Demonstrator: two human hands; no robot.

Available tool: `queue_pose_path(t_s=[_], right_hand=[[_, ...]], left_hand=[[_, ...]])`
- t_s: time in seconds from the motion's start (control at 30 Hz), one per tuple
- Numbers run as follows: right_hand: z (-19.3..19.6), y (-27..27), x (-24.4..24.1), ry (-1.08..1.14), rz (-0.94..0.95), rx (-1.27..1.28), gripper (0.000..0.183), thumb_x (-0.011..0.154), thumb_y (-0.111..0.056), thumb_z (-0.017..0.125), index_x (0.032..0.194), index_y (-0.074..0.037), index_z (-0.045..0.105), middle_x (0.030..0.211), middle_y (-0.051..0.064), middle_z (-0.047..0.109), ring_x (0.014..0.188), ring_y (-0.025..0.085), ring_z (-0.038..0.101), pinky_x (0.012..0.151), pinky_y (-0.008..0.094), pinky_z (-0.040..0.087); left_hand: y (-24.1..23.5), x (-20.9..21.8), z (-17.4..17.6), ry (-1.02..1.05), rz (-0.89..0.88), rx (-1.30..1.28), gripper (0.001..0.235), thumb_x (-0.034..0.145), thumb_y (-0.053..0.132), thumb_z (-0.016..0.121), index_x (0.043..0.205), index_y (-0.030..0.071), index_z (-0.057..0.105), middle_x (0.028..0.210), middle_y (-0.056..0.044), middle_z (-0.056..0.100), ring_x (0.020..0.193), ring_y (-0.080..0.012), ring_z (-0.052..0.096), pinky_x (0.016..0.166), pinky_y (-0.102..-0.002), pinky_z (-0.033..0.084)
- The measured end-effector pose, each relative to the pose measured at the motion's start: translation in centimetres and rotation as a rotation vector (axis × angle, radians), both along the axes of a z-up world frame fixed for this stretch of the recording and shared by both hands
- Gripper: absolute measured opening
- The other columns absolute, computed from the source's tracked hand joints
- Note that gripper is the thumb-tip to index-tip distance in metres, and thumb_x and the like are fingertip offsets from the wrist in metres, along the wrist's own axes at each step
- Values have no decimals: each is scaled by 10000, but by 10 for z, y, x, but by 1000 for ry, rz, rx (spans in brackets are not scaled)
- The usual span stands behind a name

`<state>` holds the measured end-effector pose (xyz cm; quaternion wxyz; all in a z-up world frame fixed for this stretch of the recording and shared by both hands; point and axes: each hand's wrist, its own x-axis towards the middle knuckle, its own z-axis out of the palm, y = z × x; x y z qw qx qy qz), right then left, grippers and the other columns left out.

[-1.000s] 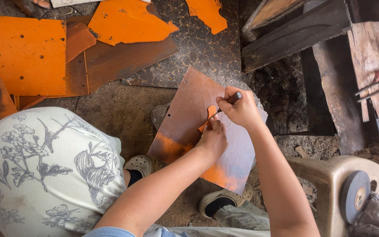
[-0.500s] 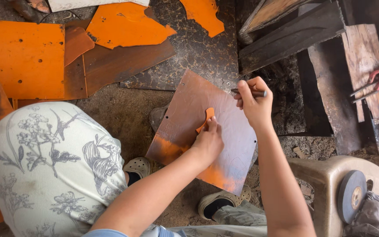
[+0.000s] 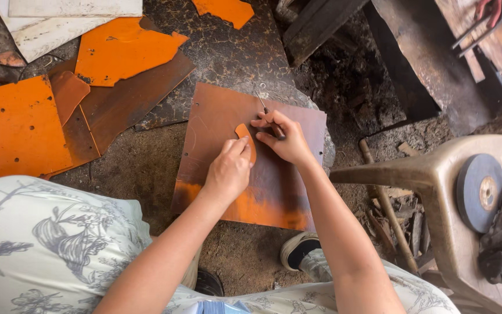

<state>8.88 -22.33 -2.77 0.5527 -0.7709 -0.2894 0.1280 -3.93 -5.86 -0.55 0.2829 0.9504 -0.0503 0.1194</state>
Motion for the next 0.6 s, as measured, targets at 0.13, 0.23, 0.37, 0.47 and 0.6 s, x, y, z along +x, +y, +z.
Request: queue_pose_path(t_s=[0.13, 0.23, 0.37, 0.47, 0.6], right_hand=[[4, -4, -1, 0, -7, -30, 233, 891, 52, 733, 1001, -57, 560, 1118, 48, 805, 1271, 141, 667, 806, 259, 503], [8, -1, 0, 34, -30, -53, 268, 852, 35, 783, 962, -53, 555, 1176, 30, 800, 913, 122, 605, 742, 284, 475], [11, 4, -5, -176, 2, -18, 352, 764, 0, 852, 974, -79, 580, 1073, 18, 794, 742, 143, 531, 805, 301, 520], [14, 6, -7, -218, -3, -28, 367, 739, -11, 870, 960, -90, 589, 1063, 8, 784, 725, 162, 526, 767, 316, 510], [16, 7, -7, -209, -18, -25, 363, 743, -21, 872, 966, -91, 594, 1055, 5, 763, 749, 170, 538, 761, 321, 514]], left_hand=[[5, -7, 5, -20, -40, 78, 373, 826, 120, 734, 1154, -58, 725, 1316, -148, 657, 1215, -289, 585, 962, -421, 525], [9, -13, 11, -2, -30, 38, 384, 828, 182, 768, 1137, -42, 727, 1308, -166, 651, 1202, -314, 572, 968, -448, 502], [7, -21, 12, -13, -5, 63, 452, 808, 231, 790, 1172, -27, 722, 1289, -165, 657, 1176, -318, 577, 970, -452, 492], [9, -23, 9, -15, 17, 49, 427, 841, 205, 783, 1197, -20, 718, 1288, -146, 671, 1173, -303, 593, 991, -439, 492], [10, -22, 4, -37, 26, 30, 429, 848, 183, 784, 1213, -30, 711, 1272, -149, 677, 1161, -296, 605, 1005, -430, 496]])
